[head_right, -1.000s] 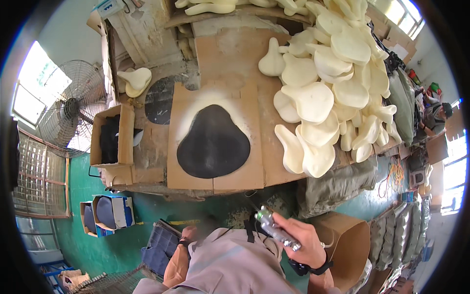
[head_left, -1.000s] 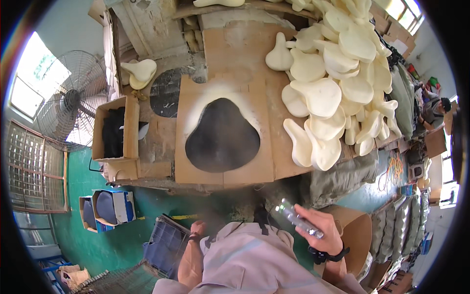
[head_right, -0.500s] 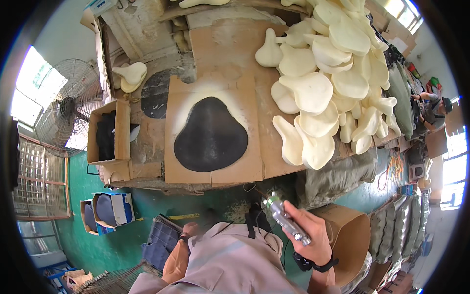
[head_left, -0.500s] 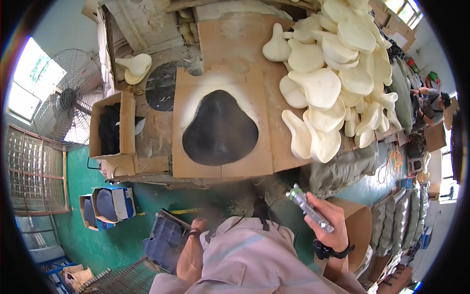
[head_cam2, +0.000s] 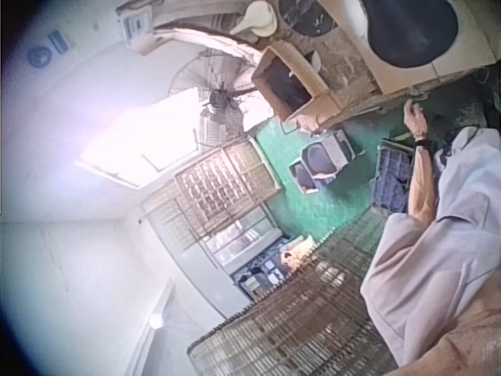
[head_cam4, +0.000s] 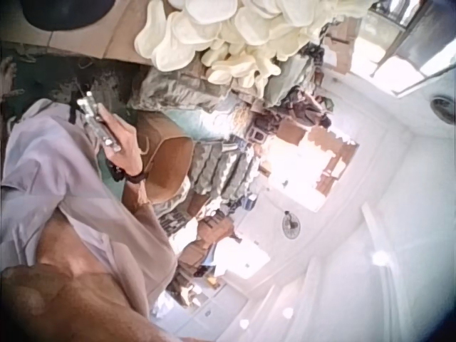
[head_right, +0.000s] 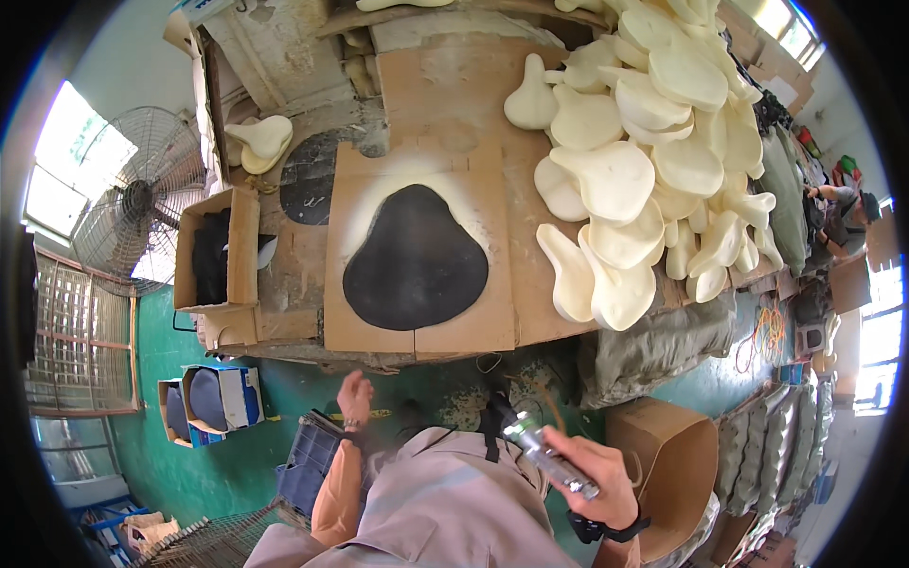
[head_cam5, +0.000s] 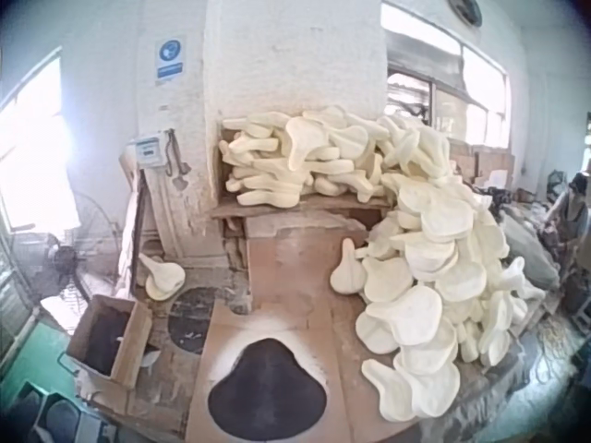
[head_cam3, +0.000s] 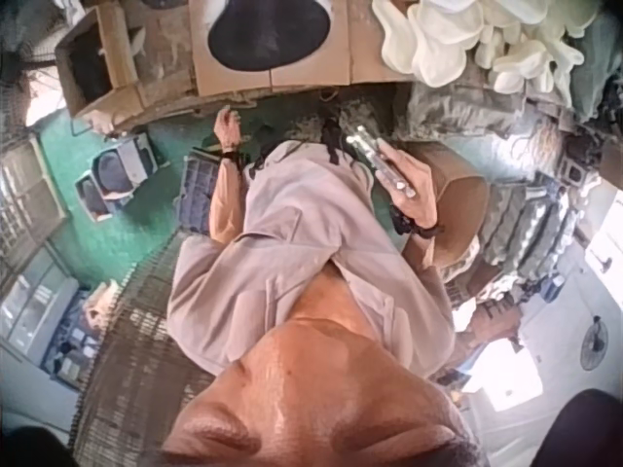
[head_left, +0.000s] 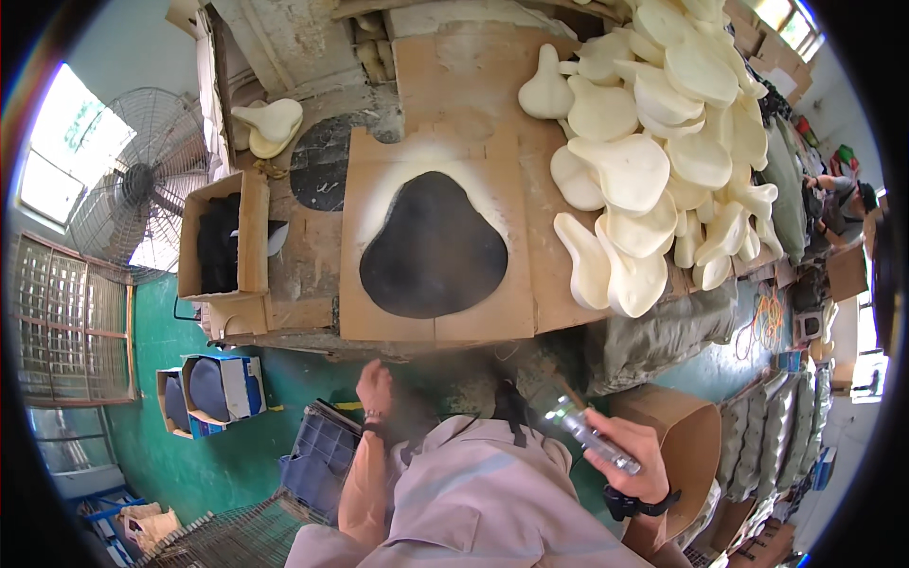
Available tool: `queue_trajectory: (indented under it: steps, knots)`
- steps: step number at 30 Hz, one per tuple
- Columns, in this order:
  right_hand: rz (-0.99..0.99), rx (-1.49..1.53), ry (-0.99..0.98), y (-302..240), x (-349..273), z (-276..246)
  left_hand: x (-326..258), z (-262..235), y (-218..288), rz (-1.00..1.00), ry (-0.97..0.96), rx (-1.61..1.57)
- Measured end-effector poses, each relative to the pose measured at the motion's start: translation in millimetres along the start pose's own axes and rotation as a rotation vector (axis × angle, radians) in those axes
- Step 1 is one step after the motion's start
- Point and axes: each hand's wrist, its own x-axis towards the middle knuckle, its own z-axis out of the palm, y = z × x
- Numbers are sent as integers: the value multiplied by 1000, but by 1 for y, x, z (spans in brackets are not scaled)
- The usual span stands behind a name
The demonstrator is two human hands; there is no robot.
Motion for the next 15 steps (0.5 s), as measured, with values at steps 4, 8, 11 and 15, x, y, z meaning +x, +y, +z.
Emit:
queue_trajectory:
  steps: [4, 8, 11, 15]
  knots:
    - [10, -4, 94, -9, 12, 14, 60, 17, 13, 324, 159, 128]
    - [8, -21, -5, 2, 2, -4, 102, 60, 60, 503, 264, 445]
    - [87, -42, 136, 0, -2, -12, 110, 80, 82, 359, 313, 635]
    - [129, -38, 148, -2, -6, -13, 121, 80, 81, 258, 330, 838]
